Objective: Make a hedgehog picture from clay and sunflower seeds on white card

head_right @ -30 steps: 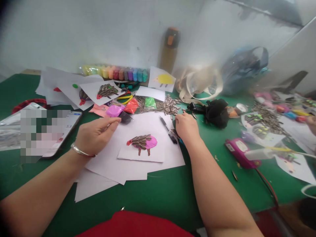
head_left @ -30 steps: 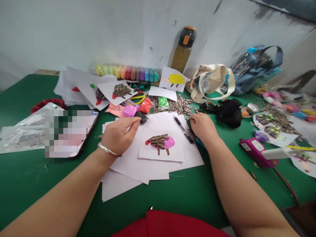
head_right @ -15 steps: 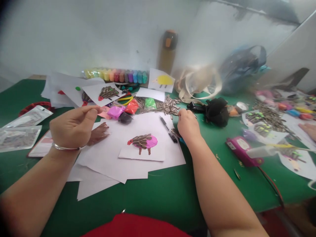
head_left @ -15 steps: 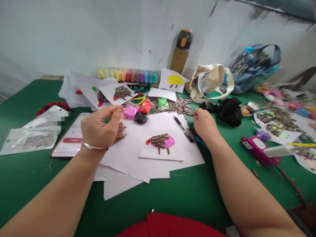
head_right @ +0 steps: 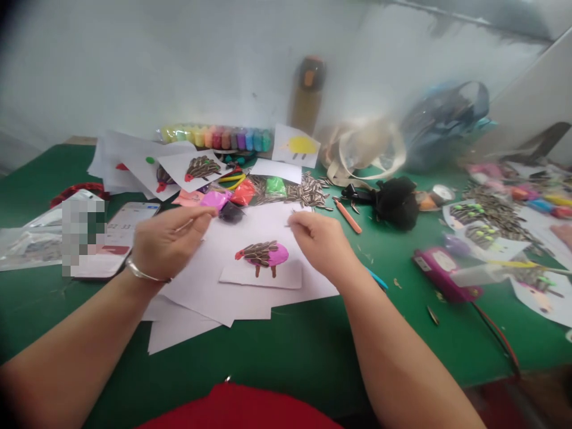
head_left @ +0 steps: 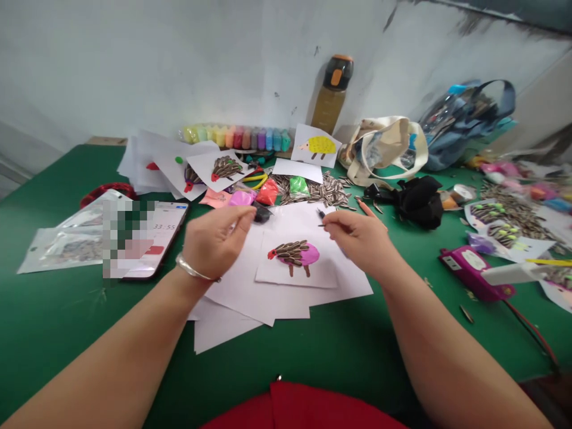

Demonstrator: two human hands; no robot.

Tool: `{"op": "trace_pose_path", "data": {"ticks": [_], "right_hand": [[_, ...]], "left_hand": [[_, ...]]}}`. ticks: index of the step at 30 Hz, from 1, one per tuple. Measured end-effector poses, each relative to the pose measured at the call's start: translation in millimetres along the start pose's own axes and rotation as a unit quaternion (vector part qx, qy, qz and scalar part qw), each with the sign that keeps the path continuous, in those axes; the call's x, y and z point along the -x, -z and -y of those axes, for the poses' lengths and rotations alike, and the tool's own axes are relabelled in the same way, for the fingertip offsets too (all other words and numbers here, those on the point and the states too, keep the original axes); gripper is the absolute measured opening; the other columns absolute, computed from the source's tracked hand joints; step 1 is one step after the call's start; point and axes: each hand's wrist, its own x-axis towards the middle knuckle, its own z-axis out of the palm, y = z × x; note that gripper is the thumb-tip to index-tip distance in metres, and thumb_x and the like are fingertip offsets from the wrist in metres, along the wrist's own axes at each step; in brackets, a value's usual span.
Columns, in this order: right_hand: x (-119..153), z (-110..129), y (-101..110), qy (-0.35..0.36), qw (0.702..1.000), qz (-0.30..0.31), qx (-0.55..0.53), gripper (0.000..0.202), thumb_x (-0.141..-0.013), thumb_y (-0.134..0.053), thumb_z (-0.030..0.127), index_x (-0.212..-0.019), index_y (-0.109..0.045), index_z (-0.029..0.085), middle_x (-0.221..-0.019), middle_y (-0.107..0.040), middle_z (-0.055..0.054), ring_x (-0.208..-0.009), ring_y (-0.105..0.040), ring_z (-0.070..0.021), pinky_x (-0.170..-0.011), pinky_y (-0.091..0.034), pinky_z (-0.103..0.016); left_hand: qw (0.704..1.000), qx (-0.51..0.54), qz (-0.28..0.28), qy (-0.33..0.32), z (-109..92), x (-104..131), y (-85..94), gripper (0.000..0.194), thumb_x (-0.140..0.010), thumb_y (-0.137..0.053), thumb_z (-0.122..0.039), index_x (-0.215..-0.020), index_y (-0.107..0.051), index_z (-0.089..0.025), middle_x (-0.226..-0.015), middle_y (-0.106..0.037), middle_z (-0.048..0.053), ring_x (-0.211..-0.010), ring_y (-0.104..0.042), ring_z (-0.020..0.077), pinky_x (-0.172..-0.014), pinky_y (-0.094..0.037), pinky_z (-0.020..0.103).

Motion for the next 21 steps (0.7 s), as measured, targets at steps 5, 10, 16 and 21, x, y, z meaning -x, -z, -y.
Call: {"op": "trace_pose_path", "data": {"ticks": [5,10,16,21], "right_hand": [[5.0,8.7,-2.6,0.008,0.999,0.038,-0.015,0.020,-0.086,-0.050,0.025,-0.087,-0.069,0.025,-0.082,-0.071,0.000,-0.070,-0.063,-0.0163,-0.064,-0.046,-0.028],[17.0,11.4,-4.2,-0.005,0.998,0.058,-0.035,0.020,-0.084,-0.053,0.022,-0.086,-0.072,0.026,-0.086,-0.074,0.001,-0.077,-0.065,-0.0171,-0.066,-0.048,-0.028],[26.3,7.9,-8.8,-0.029,0.997,0.055,-0.047,0.020,-0.083,-0.055,0.022,-0.088,-0.074,0.026,-0.083,-0.075,0.002,-0.074,-0.067,-0.0167,-0.069,-0.050,-0.029],[21.7,-0.4,-14.8,-0.067,0.994,0.047,-0.065,0.022,-0.082,-0.057,0.023,-0.095,-0.074,0.025,-0.089,-0.075,-0.001,-0.079,-0.067,-0.0180,-0.076,-0.051,-0.032]], "left_hand": [[0.990,-0.001,0.090,-0.106,-14.2,6.7,-11.5,0.024,-0.093,-0.049,-0.027,-0.099,-0.072,-0.021,-0.099,-0.076,0.003,-0.092,-0.071,0.0181,-0.087,-0.056,0.031],[0.990,0.004,0.088,-0.108,-8.2,7.0,-12.4,0.024,-0.093,-0.050,-0.026,-0.098,-0.072,-0.020,-0.097,-0.076,0.003,-0.089,-0.072,0.0177,-0.085,-0.056,0.030],[0.986,0.006,0.109,-0.123,-9.0,11.2,-21.5,0.024,-0.093,-0.049,-0.027,-0.098,-0.071,-0.020,-0.095,-0.077,0.003,-0.087,-0.072,0.0172,-0.083,-0.057,0.029],[0.993,0.010,0.078,-0.091,-6.4,7.4,-14.8,0.023,-0.092,-0.052,-0.028,-0.099,-0.072,-0.020,-0.098,-0.076,0.003,-0.089,-0.072,0.0178,-0.086,-0.056,0.030]]}}
